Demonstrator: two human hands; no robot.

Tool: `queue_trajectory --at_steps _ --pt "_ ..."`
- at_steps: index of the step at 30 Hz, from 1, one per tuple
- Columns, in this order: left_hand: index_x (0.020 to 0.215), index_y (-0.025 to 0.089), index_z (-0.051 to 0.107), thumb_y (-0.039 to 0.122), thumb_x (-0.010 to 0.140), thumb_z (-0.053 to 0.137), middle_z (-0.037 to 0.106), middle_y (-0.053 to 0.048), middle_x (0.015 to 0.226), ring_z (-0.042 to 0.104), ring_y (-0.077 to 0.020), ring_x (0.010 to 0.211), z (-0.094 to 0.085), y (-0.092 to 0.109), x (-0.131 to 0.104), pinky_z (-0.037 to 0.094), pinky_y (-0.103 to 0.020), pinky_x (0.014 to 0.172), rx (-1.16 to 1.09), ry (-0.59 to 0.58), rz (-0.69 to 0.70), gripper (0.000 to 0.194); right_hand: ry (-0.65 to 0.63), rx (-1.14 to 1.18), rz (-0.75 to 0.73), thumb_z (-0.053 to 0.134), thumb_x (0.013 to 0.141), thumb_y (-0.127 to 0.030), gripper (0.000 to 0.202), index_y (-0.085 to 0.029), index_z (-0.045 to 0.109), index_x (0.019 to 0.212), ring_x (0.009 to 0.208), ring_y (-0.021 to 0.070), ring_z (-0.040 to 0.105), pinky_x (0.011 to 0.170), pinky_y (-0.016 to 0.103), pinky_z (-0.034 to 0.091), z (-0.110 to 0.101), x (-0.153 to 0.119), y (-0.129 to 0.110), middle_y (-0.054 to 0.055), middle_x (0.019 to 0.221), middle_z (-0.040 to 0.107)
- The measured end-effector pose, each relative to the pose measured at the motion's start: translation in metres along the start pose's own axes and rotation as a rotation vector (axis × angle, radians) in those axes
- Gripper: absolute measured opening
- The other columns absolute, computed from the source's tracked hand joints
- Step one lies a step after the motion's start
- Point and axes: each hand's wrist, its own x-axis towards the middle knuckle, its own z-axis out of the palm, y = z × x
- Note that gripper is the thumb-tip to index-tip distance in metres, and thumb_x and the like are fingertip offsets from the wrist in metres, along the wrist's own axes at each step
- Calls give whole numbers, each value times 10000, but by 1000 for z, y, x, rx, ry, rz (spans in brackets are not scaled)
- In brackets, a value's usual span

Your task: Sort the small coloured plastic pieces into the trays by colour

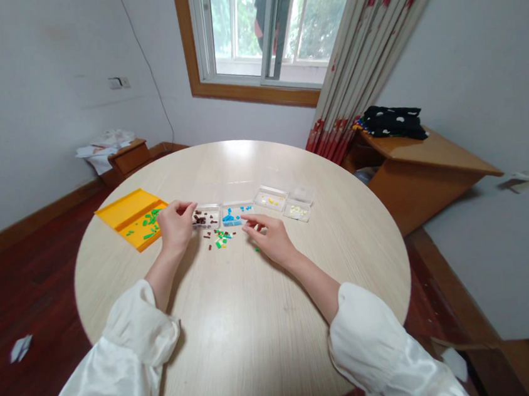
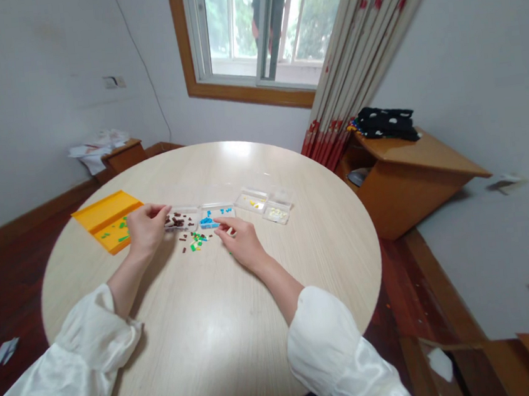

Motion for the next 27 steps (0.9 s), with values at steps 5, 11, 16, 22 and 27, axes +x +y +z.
queue_trajectory --at_steps 5,11,16,22,27 --pt "714 150 640 274 706 585 618 -17 654 552 -153 620 2 -3 1 430 -269 633 -66 9 38 135 -12 0 18 590 770 -157 248 -160 696 994 738 122 606 669 250 458 0 -1 -1 67 900 710" --pt "787 150 670 253 709 574 602 -10 657 527 -139 604 4 -9 3 426 -262 618 -70 27 78 161 -22 -3 28 589 767 -164 249 -178 698 990 735 121 603 667 248 455 0 0 -2 57 890 711" --pt "972 150 685 207 721 557 683 -67 899 558 -153 698 4 -10 4 454 -289 709 -39 47 109 288 -24 1 19 587 769 -168 248 -175 698 990 734 122 602 669 250 456 -1 0 -1 58 887 711" --pt "1249 157 557 159 727 555 661 -115 1109 582 -178 795 5 -13 3 457 -334 802 -61 60 126 523 -14 -16 13 587 767 -162 248 -178 699 988 731 123 607 661 248 459 0 -1 1 56 886 712" --pt "1287 173 516 148 727 552 663 -112 1111 582 -175 839 5 -13 3 434 -344 864 -95 84 150 561 5 -41 -2 568 784 -174 236 -181 700 980 749 129 611 662 249 462 0 0 2 60 905 714"
